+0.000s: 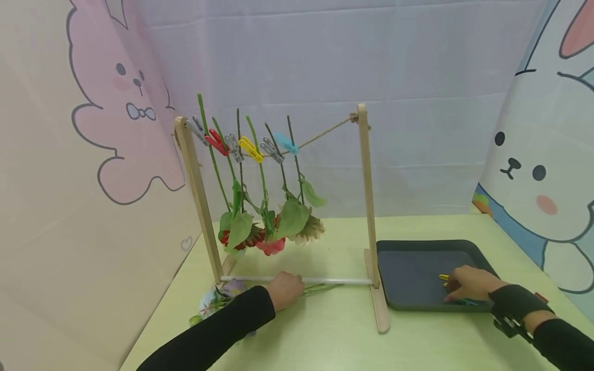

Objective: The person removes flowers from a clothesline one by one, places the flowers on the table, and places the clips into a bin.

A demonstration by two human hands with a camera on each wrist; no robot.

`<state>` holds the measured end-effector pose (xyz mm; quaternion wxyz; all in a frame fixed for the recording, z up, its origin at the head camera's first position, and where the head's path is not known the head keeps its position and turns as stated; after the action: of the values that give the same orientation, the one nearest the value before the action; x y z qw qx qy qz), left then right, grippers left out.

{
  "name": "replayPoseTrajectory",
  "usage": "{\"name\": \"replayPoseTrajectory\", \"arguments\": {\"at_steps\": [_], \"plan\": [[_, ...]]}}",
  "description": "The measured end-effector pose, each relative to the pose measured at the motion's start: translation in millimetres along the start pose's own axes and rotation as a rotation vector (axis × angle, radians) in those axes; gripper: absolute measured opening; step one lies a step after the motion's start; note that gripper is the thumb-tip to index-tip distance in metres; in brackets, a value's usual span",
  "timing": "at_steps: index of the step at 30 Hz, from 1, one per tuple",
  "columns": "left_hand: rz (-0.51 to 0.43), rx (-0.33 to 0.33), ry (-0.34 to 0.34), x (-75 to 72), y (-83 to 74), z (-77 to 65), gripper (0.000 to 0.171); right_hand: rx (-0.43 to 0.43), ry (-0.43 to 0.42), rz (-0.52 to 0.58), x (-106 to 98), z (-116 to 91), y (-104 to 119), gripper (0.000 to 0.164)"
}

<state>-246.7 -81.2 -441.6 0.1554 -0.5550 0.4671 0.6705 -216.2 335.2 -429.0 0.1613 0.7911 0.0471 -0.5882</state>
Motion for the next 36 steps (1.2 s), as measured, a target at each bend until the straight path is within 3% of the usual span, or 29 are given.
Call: {"name": "replayPoseTrajectory", "arguments": {"at_steps": [6, 9, 11, 14, 18, 21, 23, 26, 28, 30, 33, 36], "plan": [[0.024, 0.008, -0.009, -3.0, 1.9, 0.6, 0.015, -0.046, -0.034, -0.004, -13, 3, 4, 0.029], [0.039, -0.006, -0.028, -9.3, 5.2, 2.2, 0.017, -0.076, -0.130, 0.002, -31, 8, 13, 0.022], [0.022, -0.020, -0.042, -17.9, 7.5, 3.6, 0.021, -0.099, -0.273, -0.013, -51, 9, 23, 0.021], [-0.024, -0.023, -0.059, -39.9, 10.1, 1.6, 0.027, -0.094, -0.552, -0.002, -92, 8, 41, 0.023], [-0.077, -0.012, -0.025, -84.4, 18.0, -10.6, 0.034, -0.097, -0.929, 0.127, -164, 0, 72, 0.027], [-0.142, -0.060, -0.036, -119.6, 35.2, -19.4, 0.038, -0.129, -1.157, 0.219, -219, -9, 97, 0.027], [-0.192, -0.135, -0.108, -142.3, 52.5, -23.0, 0.036, -0.158, -1.293, 0.255, -252, -13, 117, 0.027], [-0.275, -0.288, -0.302, -176.1, 82.4, -27.1, 0.023, -0.246, -1.432, 0.214, -292, -17, 151, 0.029], [-0.352, -0.395, -0.431, -194.2, 100.8, -29.1, 0.017, -0.315, -1.487, 0.157, -310, -16, 177, 0.029], [-0.434, -0.481, -0.515, -205.6, 114.7, -27.9, 0.020, -0.385, -1.479, 0.099, -322, -10, 201, 0.028], [-0.552, -0.585, -0.555, -211.1, 125.5, -19.8, 0.026, -0.464, -1.395, 0.069, -332, 6, 236, 0.026], [-0.611, -0.660, -0.565, -209.5, 127.3, -5.4, 0.032, -0.513, -1.276, 0.086, -335, 23, 266, 0.025]]}}
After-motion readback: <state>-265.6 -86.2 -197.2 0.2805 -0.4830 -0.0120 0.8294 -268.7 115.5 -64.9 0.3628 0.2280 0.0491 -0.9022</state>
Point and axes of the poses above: each hand's wrist, its own z-axis towards the middle knuckle, its own x-axis out of the palm, y = z × x, the point moved 3 cm from there along z, towards the middle knuckle, and after that the axes turned 5 degrees about -z, right-handed, at the moved point
